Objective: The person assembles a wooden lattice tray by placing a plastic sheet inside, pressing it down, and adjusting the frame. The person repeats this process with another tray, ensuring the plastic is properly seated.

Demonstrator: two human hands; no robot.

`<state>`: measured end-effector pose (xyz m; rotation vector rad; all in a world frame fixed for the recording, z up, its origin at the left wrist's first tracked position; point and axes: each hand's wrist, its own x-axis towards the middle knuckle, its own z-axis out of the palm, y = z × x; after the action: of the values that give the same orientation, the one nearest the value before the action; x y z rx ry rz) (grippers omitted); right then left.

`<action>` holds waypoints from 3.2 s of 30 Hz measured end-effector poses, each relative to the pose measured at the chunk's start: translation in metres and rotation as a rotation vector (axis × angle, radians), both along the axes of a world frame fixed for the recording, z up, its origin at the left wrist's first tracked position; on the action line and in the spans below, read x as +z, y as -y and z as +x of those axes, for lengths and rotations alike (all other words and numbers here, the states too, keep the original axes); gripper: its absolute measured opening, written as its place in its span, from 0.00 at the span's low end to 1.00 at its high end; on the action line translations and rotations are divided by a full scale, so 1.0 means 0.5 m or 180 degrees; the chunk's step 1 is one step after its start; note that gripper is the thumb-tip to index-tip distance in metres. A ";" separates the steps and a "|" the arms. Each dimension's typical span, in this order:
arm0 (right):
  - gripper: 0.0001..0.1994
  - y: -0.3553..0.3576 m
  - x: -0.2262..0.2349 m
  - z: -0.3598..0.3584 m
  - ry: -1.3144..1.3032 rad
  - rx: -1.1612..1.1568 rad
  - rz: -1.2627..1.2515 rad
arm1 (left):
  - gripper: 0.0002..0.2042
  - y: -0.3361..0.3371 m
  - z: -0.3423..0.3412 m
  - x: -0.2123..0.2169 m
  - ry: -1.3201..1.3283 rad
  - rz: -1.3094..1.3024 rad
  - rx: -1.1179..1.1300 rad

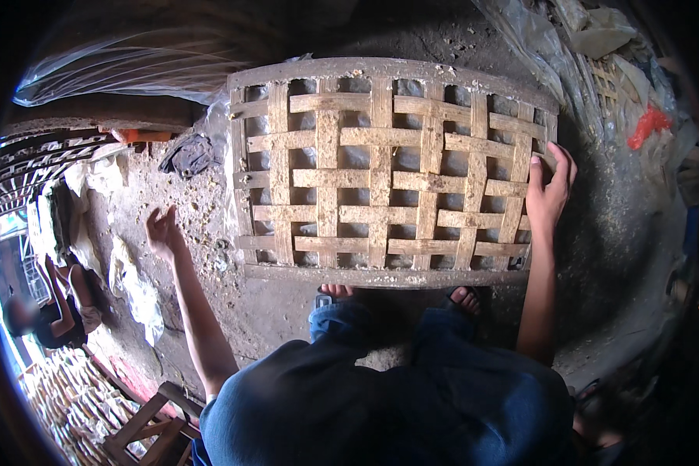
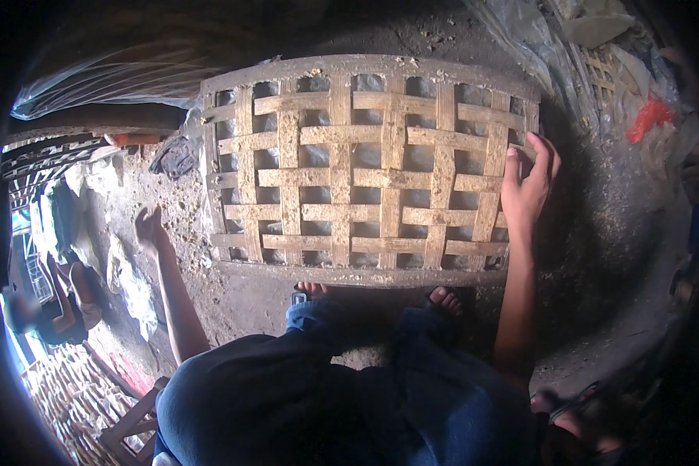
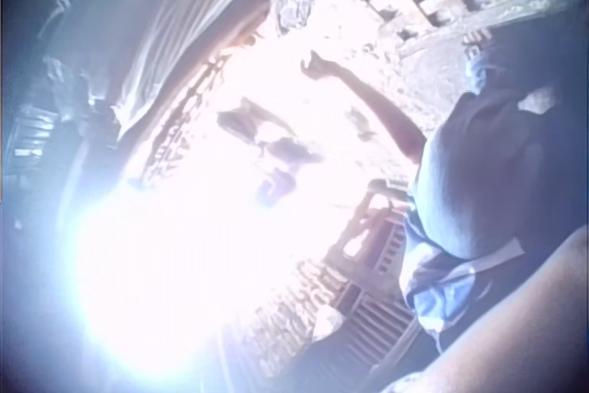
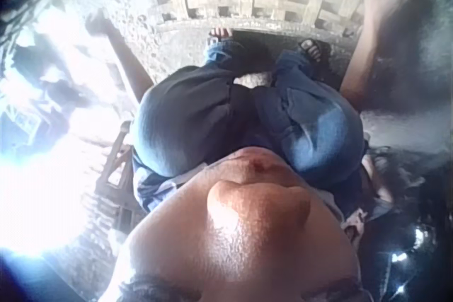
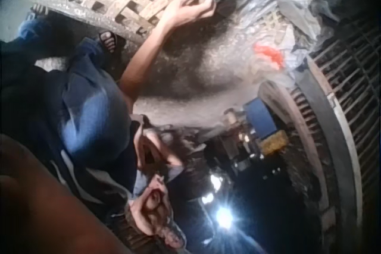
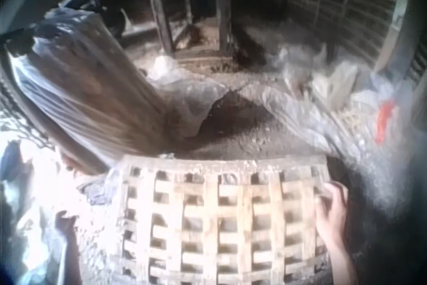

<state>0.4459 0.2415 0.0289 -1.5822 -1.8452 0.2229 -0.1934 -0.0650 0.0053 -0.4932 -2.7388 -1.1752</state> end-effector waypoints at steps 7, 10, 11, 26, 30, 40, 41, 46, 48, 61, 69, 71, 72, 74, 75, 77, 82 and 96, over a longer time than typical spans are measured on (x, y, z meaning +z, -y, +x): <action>0.30 -0.040 0.076 -0.089 0.0605 0.0663 0.0242 | 0.11 -0.046 0.006 -0.014 -0.1213 -0.0847 -0.0188; 0.37 -0.044 0.067 -0.225 0.0425 0.1778 0.0050 | 0.12 -0.132 0.022 0.007 -0.1880 -0.0551 -0.0760; 0.40 -0.040 0.057 -0.262 0.0445 0.2013 0.0112 | 0.12 -0.182 0.051 0.010 -0.1857 -0.0383 -0.0858; 0.42 -0.185 0.004 0.123 0.1534 -0.0419 -0.0613 | 0.38 -0.551 0.530 0.097 -0.2189 -0.0981 -0.4517; 0.42 -0.183 0.041 0.116 0.0752 -0.0190 -0.0194 | 0.40 -0.546 0.504 0.102 -0.2350 -0.1149 -0.4383; 0.44 -0.092 0.043 -0.201 0.0291 0.1548 -0.0207 | 0.29 -0.293 0.028 0.085 -0.1962 -0.1664 -0.2166; 0.43 -0.080 0.036 -0.232 0.0216 0.1784 -0.0179 | 0.28 -0.270 0.046 0.088 -0.2012 -0.1457 -0.2171; 0.43 -0.042 0.030 -0.360 0.0970 0.2277 0.0262 | 0.22 -0.317 0.219 0.130 -0.1679 -0.0741 -0.2729; 0.42 -0.050 0.015 -0.362 0.1073 0.2240 0.0124 | 0.28 -0.392 0.330 0.154 -0.1271 -0.0269 -0.3346; 0.41 -0.083 -0.024 0.318 0.0816 -0.1215 -0.0749 | 0.36 -0.512 0.354 0.137 -0.2291 -0.1473 -0.3357; 0.31 -0.113 0.056 -0.011 0.0466 0.0413 0.0145 | 0.23 -0.395 0.269 0.148 -0.2370 -0.0573 -0.3126; 0.31 -0.133 0.054 -0.109 0.0621 0.1060 0.0378 | 0.25 -0.451 0.351 0.177 -0.2173 -0.0602 -0.3344; 0.30 -0.143 0.048 -0.147 0.0868 0.1227 0.0580 | 0.23 -0.480 0.389 0.187 -0.2201 -0.0664 -0.3475; 0.29 -0.147 0.006 -0.189 0.0847 0.1166 0.0618 | 0.19 -0.540 0.444 0.161 -0.2151 -0.0423 -0.3696; 0.29 -0.152 -0.014 -0.194 0.1130 0.1040 0.0703 | 0.18 -0.560 0.453 0.154 -0.2385 -0.0444 -0.3823; 0.29 -0.160 -0.016 -0.191 0.0786 0.1171 0.0592 | 0.19 -0.583 0.447 0.140 -0.2415 -0.0512 -0.4091; 0.26 -0.149 -0.004 -0.195 0.0947 0.1254 0.0611 | 0.17 -0.583 0.439 0.103 -0.2291 -0.0212 -0.4018; 0.25 -0.148 0.011 -0.198 0.1145 0.1189 0.0581 | 0.10 -0.600 0.438 0.095 -0.2656 0.0125 -0.4151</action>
<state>0.3470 0.3157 0.0343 -1.2005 -2.3614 -0.0718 0.0257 0.2349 0.0530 -2.2724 -1.4909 -0.7658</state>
